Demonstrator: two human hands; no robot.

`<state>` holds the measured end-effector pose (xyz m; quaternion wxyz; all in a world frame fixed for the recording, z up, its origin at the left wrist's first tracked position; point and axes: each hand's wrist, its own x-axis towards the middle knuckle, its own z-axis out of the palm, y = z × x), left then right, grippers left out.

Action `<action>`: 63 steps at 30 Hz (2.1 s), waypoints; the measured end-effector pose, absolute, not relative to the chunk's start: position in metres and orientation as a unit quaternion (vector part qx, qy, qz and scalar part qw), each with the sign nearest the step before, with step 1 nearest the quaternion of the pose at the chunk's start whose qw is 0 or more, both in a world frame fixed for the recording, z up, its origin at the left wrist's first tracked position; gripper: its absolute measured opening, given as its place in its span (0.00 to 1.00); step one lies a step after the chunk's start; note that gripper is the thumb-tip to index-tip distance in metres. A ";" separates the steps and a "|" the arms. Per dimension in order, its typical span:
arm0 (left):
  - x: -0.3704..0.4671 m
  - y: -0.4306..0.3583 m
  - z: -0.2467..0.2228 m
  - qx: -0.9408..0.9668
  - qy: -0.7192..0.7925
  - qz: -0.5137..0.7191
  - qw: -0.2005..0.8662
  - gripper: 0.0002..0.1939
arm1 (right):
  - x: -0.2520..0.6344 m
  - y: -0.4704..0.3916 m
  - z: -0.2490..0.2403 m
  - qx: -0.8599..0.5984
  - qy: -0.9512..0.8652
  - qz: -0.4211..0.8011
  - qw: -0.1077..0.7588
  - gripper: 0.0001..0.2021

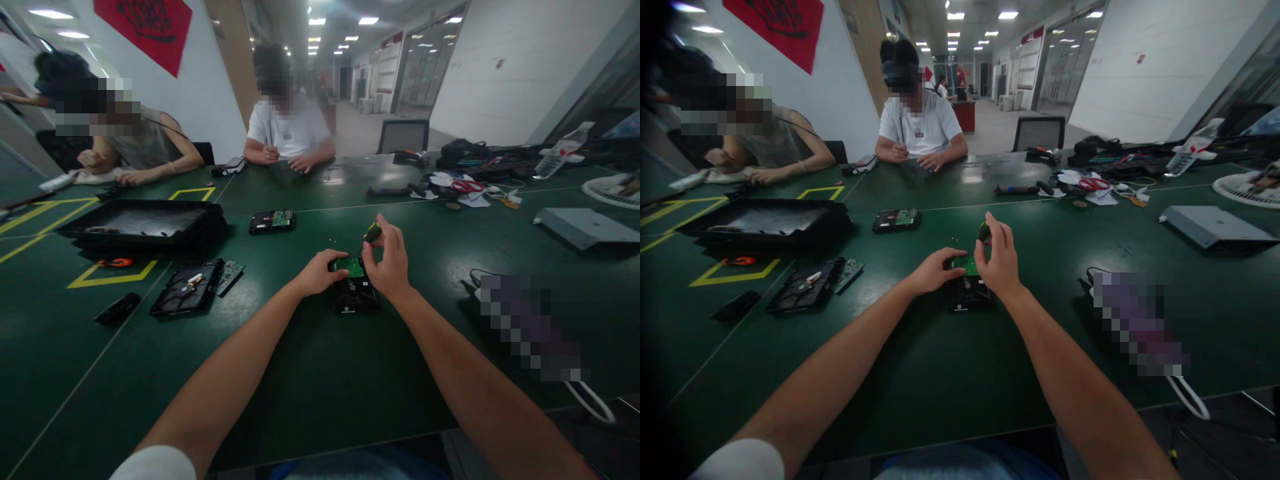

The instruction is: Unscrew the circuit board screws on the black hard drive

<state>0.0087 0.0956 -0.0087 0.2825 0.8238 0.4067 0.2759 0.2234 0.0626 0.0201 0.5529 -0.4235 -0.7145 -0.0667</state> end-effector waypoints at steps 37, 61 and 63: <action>0.008 0.097 -0.012 0.828 0.410 0.267 0.276 0.27 | 0.224 0.061 0.020 -0.445 -0.695 -0.091 0.556 0.24; 0.008 0.096 -0.009 0.826 0.408 0.268 0.283 0.26 | 0.223 0.064 0.015 -0.439 -0.715 -0.063 0.541 0.29; 0.008 0.096 -0.008 0.825 0.407 0.270 0.282 0.27 | 0.223 0.064 0.015 -0.436 -0.716 -0.068 0.541 0.29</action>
